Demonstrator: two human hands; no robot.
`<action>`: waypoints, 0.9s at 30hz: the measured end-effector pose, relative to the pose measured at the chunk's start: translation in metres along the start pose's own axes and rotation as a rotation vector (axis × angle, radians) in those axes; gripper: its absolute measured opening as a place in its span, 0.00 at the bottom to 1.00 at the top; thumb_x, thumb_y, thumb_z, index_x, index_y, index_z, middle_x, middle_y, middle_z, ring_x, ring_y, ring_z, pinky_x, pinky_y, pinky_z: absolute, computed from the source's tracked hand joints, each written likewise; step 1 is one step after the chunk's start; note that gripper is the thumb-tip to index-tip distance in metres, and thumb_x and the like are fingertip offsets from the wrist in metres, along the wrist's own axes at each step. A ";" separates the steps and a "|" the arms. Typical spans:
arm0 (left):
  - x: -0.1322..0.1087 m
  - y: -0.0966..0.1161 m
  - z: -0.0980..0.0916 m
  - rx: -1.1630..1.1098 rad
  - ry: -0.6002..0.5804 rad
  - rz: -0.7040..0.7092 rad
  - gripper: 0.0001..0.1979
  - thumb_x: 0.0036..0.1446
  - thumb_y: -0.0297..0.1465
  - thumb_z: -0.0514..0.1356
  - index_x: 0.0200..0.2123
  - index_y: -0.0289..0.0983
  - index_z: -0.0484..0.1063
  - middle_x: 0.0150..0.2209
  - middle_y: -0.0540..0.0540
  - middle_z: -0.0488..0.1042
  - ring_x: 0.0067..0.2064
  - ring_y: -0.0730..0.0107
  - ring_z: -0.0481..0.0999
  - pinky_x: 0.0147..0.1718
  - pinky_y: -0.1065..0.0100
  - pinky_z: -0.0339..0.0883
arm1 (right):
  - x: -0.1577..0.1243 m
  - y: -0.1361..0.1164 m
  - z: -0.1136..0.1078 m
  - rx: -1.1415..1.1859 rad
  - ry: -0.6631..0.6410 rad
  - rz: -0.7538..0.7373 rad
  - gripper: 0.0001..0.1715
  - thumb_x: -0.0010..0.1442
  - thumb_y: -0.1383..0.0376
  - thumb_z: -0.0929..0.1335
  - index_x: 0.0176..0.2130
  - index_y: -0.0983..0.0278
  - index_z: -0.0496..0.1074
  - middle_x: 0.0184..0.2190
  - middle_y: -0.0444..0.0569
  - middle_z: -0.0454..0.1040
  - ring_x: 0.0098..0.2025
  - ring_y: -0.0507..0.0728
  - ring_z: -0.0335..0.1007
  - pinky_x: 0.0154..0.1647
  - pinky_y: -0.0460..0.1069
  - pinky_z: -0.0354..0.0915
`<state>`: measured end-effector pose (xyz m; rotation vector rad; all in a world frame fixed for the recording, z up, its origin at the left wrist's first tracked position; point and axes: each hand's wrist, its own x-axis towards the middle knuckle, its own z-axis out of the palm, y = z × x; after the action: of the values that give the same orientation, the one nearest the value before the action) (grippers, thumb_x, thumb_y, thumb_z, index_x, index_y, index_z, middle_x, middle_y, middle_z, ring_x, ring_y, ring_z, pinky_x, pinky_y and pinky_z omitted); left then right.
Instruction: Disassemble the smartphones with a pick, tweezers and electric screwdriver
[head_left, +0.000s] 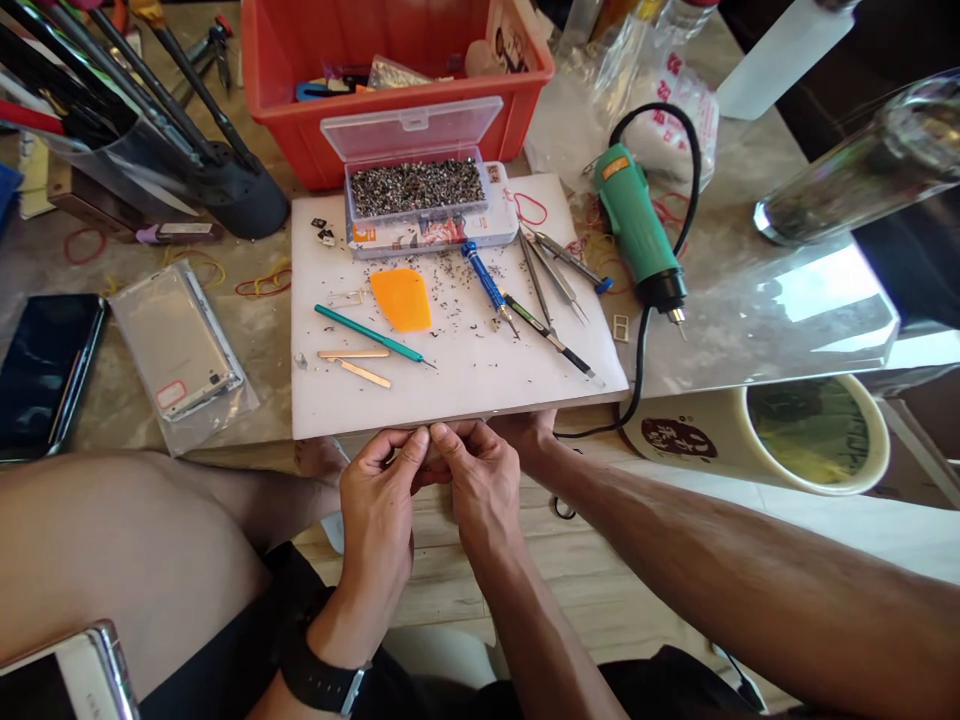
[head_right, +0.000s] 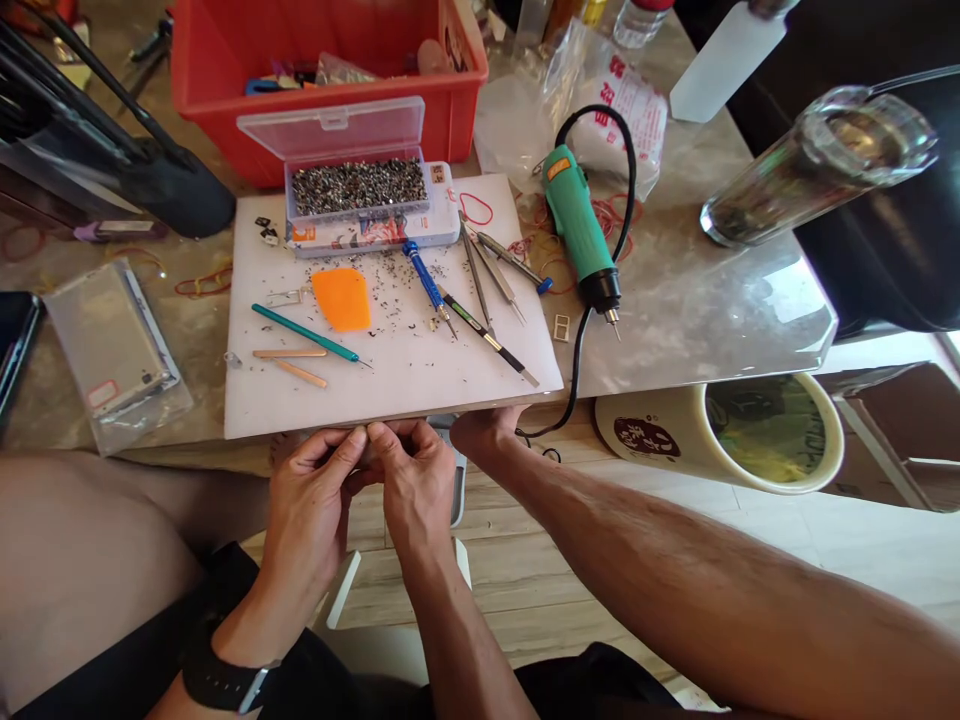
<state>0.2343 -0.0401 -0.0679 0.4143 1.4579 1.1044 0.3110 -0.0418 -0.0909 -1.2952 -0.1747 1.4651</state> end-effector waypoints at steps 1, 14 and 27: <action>0.000 0.000 0.000 0.004 -0.005 0.007 0.16 0.44 0.39 0.78 0.28 0.34 0.79 0.26 0.49 0.79 0.27 0.72 0.77 0.29 0.72 0.74 | 0.000 -0.001 -0.001 -0.007 -0.003 0.004 0.21 0.47 0.52 0.80 0.27 0.63 0.74 0.21 0.43 0.74 0.21 0.53 0.69 0.21 0.49 0.71; 0.002 0.004 -0.007 0.016 -0.083 0.057 0.17 0.45 0.41 0.77 0.30 0.35 0.79 0.27 0.48 0.80 0.25 0.68 0.79 0.29 0.67 0.76 | -0.002 -0.003 -0.010 -0.114 -0.058 -0.038 0.18 0.50 0.54 0.79 0.30 0.66 0.79 0.24 0.43 0.76 0.25 0.52 0.71 0.28 0.48 0.72; 0.003 -0.004 -0.004 0.054 -0.028 0.093 0.17 0.48 0.42 0.75 0.29 0.36 0.77 0.24 0.50 0.78 0.25 0.67 0.78 0.27 0.67 0.76 | -0.004 -0.001 0.003 -0.122 0.057 -0.034 0.15 0.50 0.57 0.78 0.28 0.65 0.76 0.22 0.42 0.74 0.23 0.51 0.68 0.24 0.47 0.69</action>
<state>0.2313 -0.0412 -0.0736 0.5382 1.4587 1.1300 0.3083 -0.0431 -0.0870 -1.4242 -0.2504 1.4049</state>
